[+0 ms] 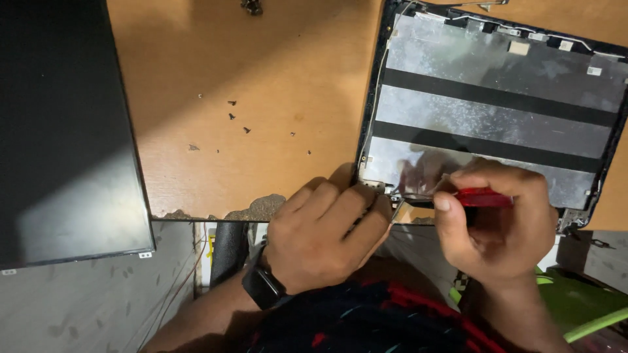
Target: Disassembling a laptop screen assembly by removing screws with a screwdriver and disconnecting internal ribbon cables.
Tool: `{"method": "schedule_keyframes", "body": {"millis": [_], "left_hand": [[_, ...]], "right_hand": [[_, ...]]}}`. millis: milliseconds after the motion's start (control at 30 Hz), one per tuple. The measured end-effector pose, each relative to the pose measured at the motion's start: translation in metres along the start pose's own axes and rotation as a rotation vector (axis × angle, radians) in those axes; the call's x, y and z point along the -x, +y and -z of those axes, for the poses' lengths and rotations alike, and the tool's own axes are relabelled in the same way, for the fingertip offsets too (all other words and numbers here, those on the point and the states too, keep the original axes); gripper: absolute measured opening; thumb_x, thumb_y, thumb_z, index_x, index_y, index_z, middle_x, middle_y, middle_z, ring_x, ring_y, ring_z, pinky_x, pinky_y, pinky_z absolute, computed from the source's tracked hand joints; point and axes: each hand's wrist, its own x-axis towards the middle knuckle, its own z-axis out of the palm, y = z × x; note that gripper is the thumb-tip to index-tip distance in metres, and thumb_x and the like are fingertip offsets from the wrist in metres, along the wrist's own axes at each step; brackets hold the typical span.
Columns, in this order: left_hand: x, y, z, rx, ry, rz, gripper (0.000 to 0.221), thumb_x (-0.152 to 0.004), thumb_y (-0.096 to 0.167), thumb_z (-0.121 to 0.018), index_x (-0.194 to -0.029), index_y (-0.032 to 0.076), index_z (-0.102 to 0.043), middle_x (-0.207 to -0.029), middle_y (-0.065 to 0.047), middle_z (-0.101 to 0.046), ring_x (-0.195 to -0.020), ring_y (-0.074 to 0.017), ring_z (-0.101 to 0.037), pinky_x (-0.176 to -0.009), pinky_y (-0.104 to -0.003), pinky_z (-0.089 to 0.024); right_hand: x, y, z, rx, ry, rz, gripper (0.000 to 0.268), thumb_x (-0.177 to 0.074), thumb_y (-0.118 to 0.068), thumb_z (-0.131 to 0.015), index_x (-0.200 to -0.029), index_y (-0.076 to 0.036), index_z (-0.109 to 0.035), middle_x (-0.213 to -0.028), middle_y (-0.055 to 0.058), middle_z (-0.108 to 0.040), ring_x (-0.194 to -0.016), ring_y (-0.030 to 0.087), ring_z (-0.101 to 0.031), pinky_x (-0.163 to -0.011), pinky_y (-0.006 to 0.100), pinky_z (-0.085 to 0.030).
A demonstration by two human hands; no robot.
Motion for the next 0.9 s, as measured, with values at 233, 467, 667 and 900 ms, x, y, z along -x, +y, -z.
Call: {"method": "schedule_keyframes", "body": {"millis": [233, 467, 667, 900], "left_hand": [[0.003, -0.004, 0.003, -0.003, -0.014, -0.028, 0.014, -0.104, 0.001, -0.063, -0.098, 0.013, -0.069, -0.091, -0.005, -0.064, -0.078, -0.0215, -0.063, -0.071, -0.030, -0.051], [0.006, -0.004, 0.003, 0.046, -0.006, -0.027, 0.008, -0.107, 0.011, -0.059, -0.100, 0.012, -0.064, -0.094, -0.006, -0.065, -0.082, -0.0239, -0.064, -0.071, -0.031, -0.049], [0.011, -0.003, 0.001, 0.053, -0.002, -0.022, 0.004, -0.106, 0.014, -0.062, -0.103, 0.014, -0.061, -0.096, -0.005, -0.065, -0.075, -0.0224, -0.056, -0.067, -0.033, -0.047], [0.009, -0.002, 0.001, 0.061, -0.009, -0.009, 0.007, -0.103, 0.017, -0.065, -0.099, 0.013, -0.061, -0.095, -0.005, -0.065, -0.083, -0.0249, -0.063, -0.070, -0.033, -0.050]], "right_hand": [[0.003, -0.002, -0.005, -0.004, 0.055, -0.105, 0.030, -0.098, -0.003, -0.073, -0.115, 0.010, -0.053, -0.105, 0.019, -0.067, -0.083, 0.023, -0.070, -0.076, 0.028, -0.055], [-0.002, -0.003, -0.005, 0.055, 0.043, -0.017, 0.026, -0.102, -0.005, -0.069, -0.111, 0.010, -0.050, -0.101, 0.020, -0.068, -0.082, 0.025, -0.069, -0.072, 0.030, -0.055], [0.000, -0.001, -0.006, 0.050, 0.060, 0.011, 0.024, -0.102, -0.004, -0.070, -0.112, 0.009, -0.053, -0.099, 0.019, -0.067, -0.082, 0.024, -0.068, -0.074, 0.030, -0.053], [0.010, 0.007, -0.006, -0.043, 0.092, 0.011, 0.028, -0.096, -0.001, -0.074, -0.112, 0.011, -0.055, -0.105, 0.024, -0.067, -0.092, 0.029, -0.070, -0.083, 0.033, -0.056]]}}
